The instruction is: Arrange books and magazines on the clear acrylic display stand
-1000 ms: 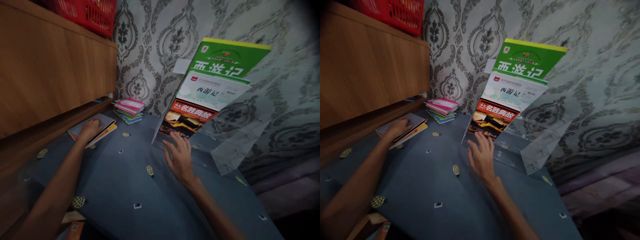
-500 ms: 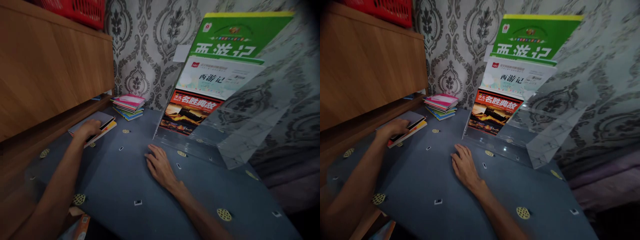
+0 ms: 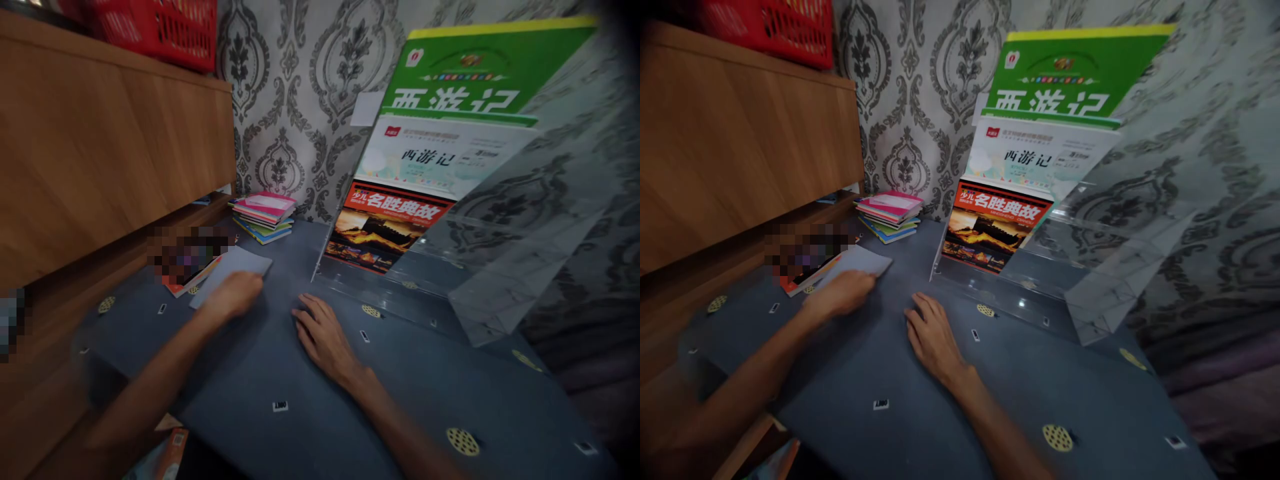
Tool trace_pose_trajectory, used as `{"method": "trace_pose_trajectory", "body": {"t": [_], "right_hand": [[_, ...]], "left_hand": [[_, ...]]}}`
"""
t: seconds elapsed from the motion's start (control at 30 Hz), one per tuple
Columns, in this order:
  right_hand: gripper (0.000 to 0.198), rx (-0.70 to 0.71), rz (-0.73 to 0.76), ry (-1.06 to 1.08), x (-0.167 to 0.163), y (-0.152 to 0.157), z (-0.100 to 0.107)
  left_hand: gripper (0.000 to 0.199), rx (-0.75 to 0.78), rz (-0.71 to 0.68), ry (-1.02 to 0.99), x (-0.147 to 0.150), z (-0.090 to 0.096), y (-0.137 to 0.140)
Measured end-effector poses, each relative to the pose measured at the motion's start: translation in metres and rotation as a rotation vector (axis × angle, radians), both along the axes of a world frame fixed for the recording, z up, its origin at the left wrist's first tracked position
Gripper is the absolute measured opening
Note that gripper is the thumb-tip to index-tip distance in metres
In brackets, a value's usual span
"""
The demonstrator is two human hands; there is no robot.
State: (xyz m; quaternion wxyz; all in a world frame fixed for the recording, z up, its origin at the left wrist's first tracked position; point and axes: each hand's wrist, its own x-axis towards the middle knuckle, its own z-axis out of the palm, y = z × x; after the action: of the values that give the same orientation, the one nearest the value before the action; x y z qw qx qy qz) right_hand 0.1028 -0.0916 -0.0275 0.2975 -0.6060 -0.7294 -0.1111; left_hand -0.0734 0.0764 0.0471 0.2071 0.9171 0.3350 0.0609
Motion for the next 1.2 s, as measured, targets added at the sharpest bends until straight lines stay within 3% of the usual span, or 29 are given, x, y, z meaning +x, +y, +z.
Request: {"method": "trace_pose_trajectory", "body": {"t": [0.13, 0.27, 0.4, 0.5, 0.57, 0.8, 0.97, 1.2], "right_hand": [[0.045, -0.012, 0.027, -0.002, 0.0, 0.001, -0.001], [0.052, -0.079, 0.039, -0.024, -0.002, 0.0, 0.001], [0.043, -0.134, 0.059, -0.053, -0.003, -0.001, 0.003], [0.038, -0.147, 0.074, -0.061, -0.003, 0.001, 0.003], [0.037, -0.142, 0.084, -0.057, -0.003, 0.003, 0.002], [0.036, -0.147, 0.117, -0.058, -0.004, 0.008, 0.002], [0.034, -0.159, 0.117, -0.052, -0.004, 0.007, 0.003], [0.035, -0.161, 0.119, -0.064, -0.003, 0.008, -0.003]], "left_hand": [[0.026, 0.039, -0.15, 0.013, 0.014, -0.01, -0.036], [0.027, 0.071, -0.207, 0.046, 0.008, -0.001, -0.025], [0.038, 0.166, 0.062, 0.157, -0.021, 0.006, 0.032], [0.051, 0.327, 0.415, 0.286, -0.049, 0.0, 0.072], [0.063, 0.326, 0.502, 0.346, -0.064, -0.006, 0.088], [0.062, 0.312, 0.326, 0.475, -0.077, -0.004, 0.103], [0.047, 0.325, 0.253, 0.532, -0.081, 0.013, 0.11], [0.043, 0.32, 0.226, 0.466, -0.097, 0.041, 0.132]]}}
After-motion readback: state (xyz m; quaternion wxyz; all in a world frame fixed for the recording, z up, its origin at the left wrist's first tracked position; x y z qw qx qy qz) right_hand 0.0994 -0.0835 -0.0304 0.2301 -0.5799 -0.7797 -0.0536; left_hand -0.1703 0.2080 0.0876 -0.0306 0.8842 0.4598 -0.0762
